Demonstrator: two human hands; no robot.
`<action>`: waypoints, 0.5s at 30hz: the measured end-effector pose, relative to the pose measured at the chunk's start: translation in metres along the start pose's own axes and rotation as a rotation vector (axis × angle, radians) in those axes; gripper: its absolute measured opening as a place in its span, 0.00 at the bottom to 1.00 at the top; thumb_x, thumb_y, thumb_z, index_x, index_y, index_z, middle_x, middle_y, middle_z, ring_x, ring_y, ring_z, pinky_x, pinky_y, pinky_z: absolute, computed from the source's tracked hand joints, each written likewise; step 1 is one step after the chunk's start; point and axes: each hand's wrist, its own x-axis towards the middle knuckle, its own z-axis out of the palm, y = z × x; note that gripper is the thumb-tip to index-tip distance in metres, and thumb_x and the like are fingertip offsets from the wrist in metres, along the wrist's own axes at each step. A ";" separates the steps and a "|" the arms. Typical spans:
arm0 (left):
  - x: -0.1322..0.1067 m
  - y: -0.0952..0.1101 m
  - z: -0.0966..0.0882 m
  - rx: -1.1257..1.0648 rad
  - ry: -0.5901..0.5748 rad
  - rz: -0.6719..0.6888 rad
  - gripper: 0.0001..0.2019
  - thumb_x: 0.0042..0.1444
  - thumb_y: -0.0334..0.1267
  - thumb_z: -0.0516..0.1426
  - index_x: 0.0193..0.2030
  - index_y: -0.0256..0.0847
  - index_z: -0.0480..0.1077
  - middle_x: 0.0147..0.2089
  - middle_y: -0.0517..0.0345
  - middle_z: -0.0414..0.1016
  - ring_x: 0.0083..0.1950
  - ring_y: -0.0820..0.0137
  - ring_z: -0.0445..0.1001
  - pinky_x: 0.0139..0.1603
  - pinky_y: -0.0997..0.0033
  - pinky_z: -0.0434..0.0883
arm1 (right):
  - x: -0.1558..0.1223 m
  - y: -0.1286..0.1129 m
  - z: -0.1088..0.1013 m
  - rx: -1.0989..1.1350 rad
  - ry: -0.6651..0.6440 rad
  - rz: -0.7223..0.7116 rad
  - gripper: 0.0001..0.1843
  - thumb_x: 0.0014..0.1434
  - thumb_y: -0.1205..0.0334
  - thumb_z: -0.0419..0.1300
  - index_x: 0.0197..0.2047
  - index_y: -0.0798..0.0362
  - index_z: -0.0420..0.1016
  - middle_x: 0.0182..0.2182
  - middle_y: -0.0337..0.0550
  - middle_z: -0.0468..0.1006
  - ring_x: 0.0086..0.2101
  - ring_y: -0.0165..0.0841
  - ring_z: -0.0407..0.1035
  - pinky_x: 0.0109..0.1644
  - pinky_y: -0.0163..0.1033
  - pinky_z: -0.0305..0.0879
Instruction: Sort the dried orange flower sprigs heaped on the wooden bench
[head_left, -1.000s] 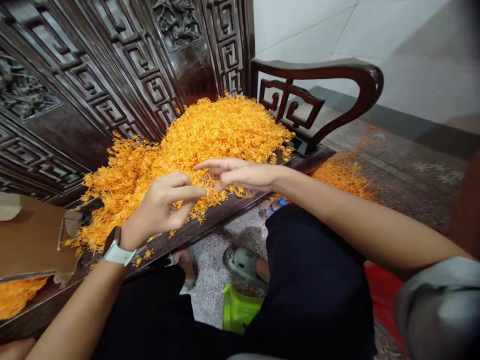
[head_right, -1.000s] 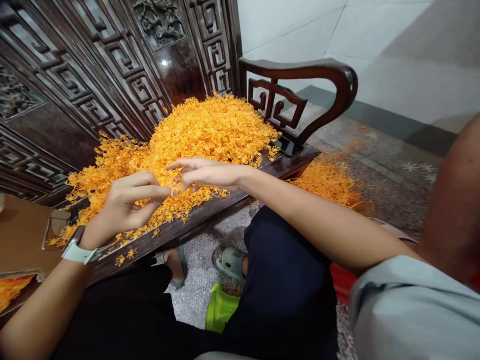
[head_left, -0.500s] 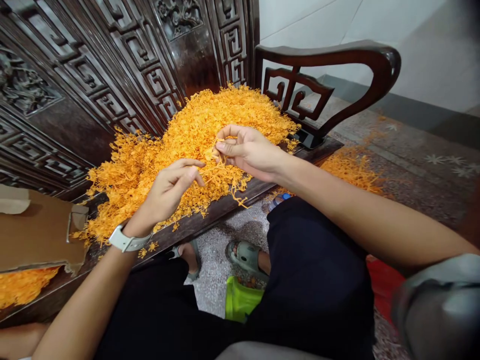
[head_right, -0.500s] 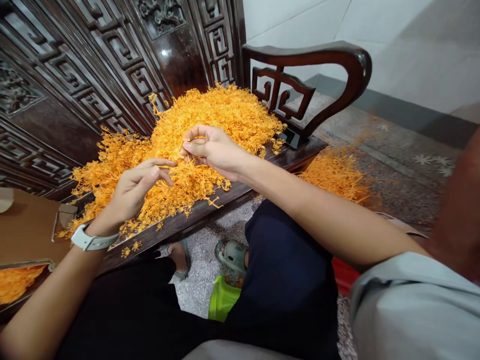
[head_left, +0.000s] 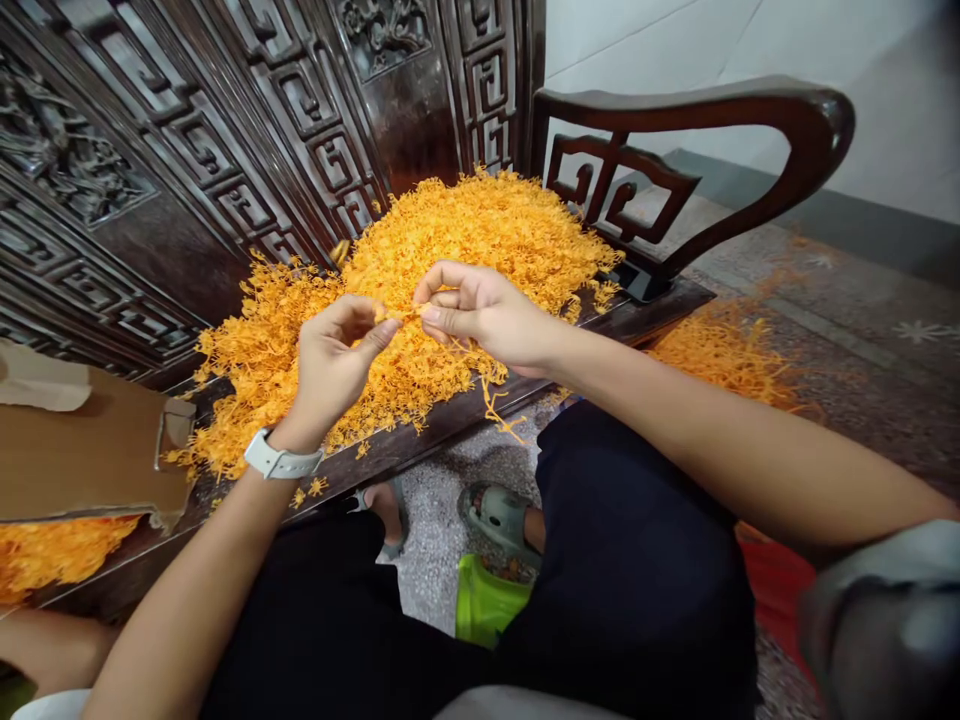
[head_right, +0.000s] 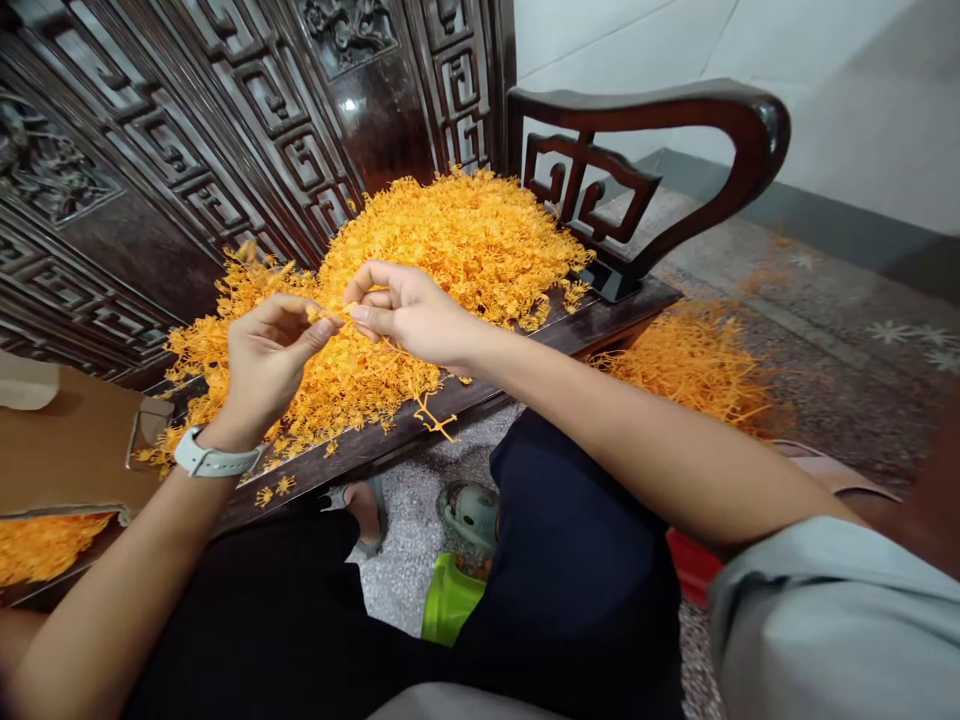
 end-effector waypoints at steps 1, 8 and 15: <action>0.002 -0.004 -0.002 0.050 0.007 0.009 0.13 0.53 0.46 0.72 0.34 0.41 0.76 0.32 0.60 0.78 0.32 0.74 0.74 0.35 0.73 0.72 | 0.001 0.002 0.001 0.005 -0.061 0.001 0.06 0.70 0.68 0.61 0.41 0.53 0.67 0.24 0.31 0.68 0.23 0.23 0.55 0.28 0.32 0.48; 0.017 -0.072 -0.032 0.174 0.150 -0.310 0.08 0.43 0.32 0.67 0.31 0.37 0.74 0.28 0.60 0.77 0.30 0.71 0.76 0.33 0.73 0.72 | -0.022 -0.010 0.050 0.007 -0.841 0.082 0.07 0.71 0.74 0.56 0.40 0.55 0.67 0.32 0.35 0.68 0.32 0.24 0.65 0.39 0.30 0.63; 0.041 -0.102 -0.064 0.115 0.337 -0.321 0.19 0.50 0.35 0.64 0.49 0.31 0.83 0.41 0.51 0.84 0.27 0.78 0.70 0.33 0.73 0.73 | -0.041 -0.043 0.085 -0.167 -1.090 0.032 0.05 0.73 0.71 0.50 0.43 0.55 0.63 0.42 0.43 0.70 0.41 0.27 0.67 0.50 0.29 0.66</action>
